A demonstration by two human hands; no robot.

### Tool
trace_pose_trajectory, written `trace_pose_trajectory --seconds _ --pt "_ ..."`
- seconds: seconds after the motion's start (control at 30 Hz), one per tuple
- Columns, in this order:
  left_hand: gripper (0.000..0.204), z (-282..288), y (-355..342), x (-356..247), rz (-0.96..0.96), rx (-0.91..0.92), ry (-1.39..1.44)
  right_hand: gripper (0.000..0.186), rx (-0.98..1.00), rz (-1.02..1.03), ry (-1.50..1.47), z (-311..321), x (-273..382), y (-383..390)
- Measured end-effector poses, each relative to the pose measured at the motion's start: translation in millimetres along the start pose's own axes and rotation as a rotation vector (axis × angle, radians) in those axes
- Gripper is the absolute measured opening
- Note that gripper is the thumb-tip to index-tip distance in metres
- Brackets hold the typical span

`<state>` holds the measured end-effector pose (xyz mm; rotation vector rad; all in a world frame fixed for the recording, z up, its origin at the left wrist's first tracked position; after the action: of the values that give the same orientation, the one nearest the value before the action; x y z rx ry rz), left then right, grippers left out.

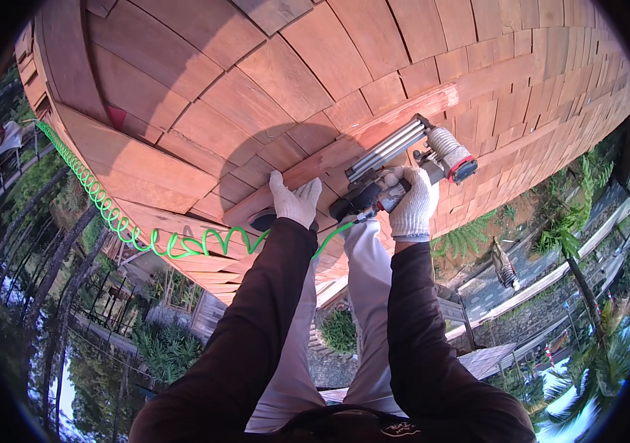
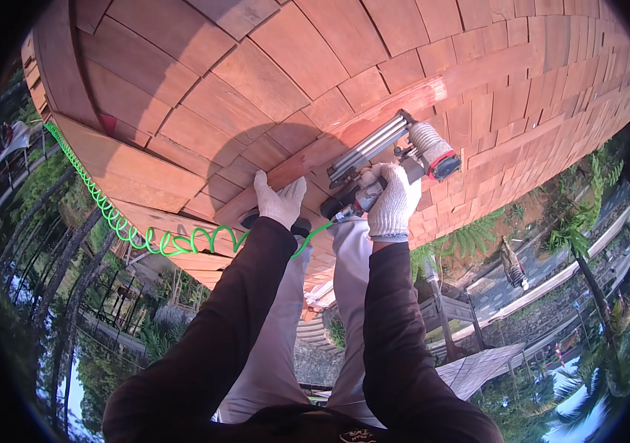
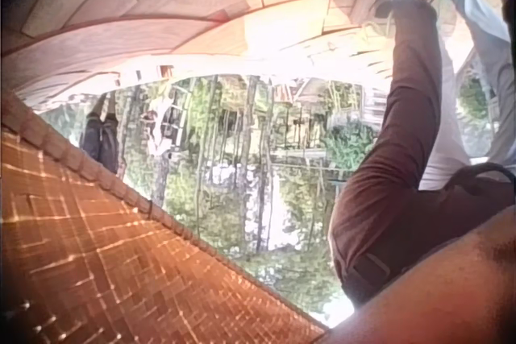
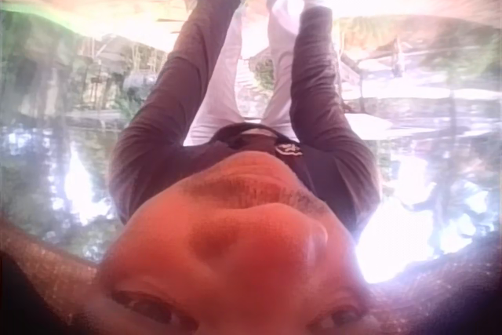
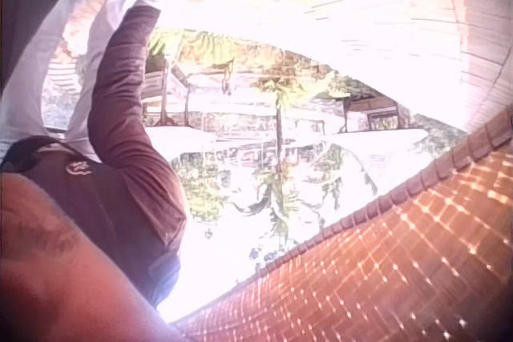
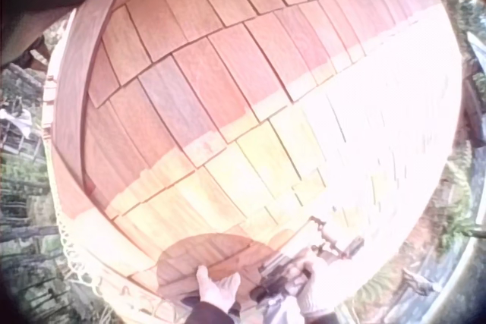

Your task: The person places wood shingles onto a roof, uses a marker to draw lines on them, and secures the shingles using a pneumatic nail gun.

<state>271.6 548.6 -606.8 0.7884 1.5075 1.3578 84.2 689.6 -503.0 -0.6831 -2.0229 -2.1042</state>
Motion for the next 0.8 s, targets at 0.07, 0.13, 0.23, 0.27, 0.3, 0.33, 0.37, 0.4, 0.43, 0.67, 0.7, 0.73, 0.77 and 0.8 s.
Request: trace_pose_trajectory --seconds 0.07,0.13,0.23,0.27,0.3,0.33,0.37,0.4,0.43,0.67,0.7,0.73,0.77,0.8 --pt "0.108 1.0 -1.4 -1.1 -0.013 -0.01 -0.007 0.011 -0.004 0.053 0.027 1.1 -1.9 -3.6" --pt "0.107 2.2 -3.1 -3.7 0.031 0.0 -0.01 0.01 -0.004 0.056 0.037 1.5 -2.5 -5.0" --pt "0.106 5.7 -4.9 -5.0 0.051 0.005 -0.026 0.009 -0.001 0.001 0.027 0.0 -1.5 -3.1" --pt "0.105 6.8 -6.0 -4.7 0.051 0.006 -0.033 0.009 -0.002 -0.007 0.026 -1.3 -1.0 -2.1" --pt "0.105 8.3 -7.2 -5.8 0.039 0.003 -0.037 0.008 -0.003 -0.014 0.025 -2.8 -0.8 -1.8" --pt "0.104 8.6 -6.8 -4.5 0.033 -0.001 -0.041 0.008 -0.008 0.0 0.03 -2.0 0.0 -3.0" --pt "0.103 8.5 -6.8 -3.4 0.027 -0.004 -0.046 0.008 -0.012 0.013 0.035 -2.0 -0.1 -4.4" --pt "0.103 7.8 -7.3 -2.8 0.022 -0.003 -0.048 0.008 -0.017 0.027 0.039 -1.7 -0.1 -5.7" --pt "0.103 7.2 -6.8 -3.7 0.015 -0.004 -0.053 0.008 -0.016 0.019 0.037 -1.2 -0.9 -6.2" --pt "0.1 3.0 -6.4 -4.1 0.03 -0.048 -0.08 0.009 -0.017 -0.021 -0.014 4.5 -3.4 -14.4" --pt "0.1 2.4 -5.5 -3.6 0.032 -0.037 -0.092 0.008 -0.015 -0.029 -0.015 7.3 -3.8 -16.2" --pt "0.1 3.9 -5.1 -5.2 0.03 -0.027 -0.103 0.011 -0.003 -0.041 0.014 6.5 -2.9 -15.3" --pt "0.1 5.0 -5.3 -6.7 0.029 -0.017 -0.114 0.014 0.008 -0.052 0.043 6.3 -1.8 -14.1" --pt "0.1 5.3 -6.2 -7.1 0.049 -0.017 -0.106 0.017 0.02 -0.063 0.072 6.1 -0.8 -13.0"
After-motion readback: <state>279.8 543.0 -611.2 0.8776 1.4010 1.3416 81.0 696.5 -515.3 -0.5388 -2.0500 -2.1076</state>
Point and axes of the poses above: each hand's wrist, its own y-axis away from the middle knuckle, its own z-axis out of the back of the hand, x = y × z, the point moved 2 cm from there along -y, towards the middle knuckle, and after that the axes turned 11 degrees about -z, right-handed, at the moved point
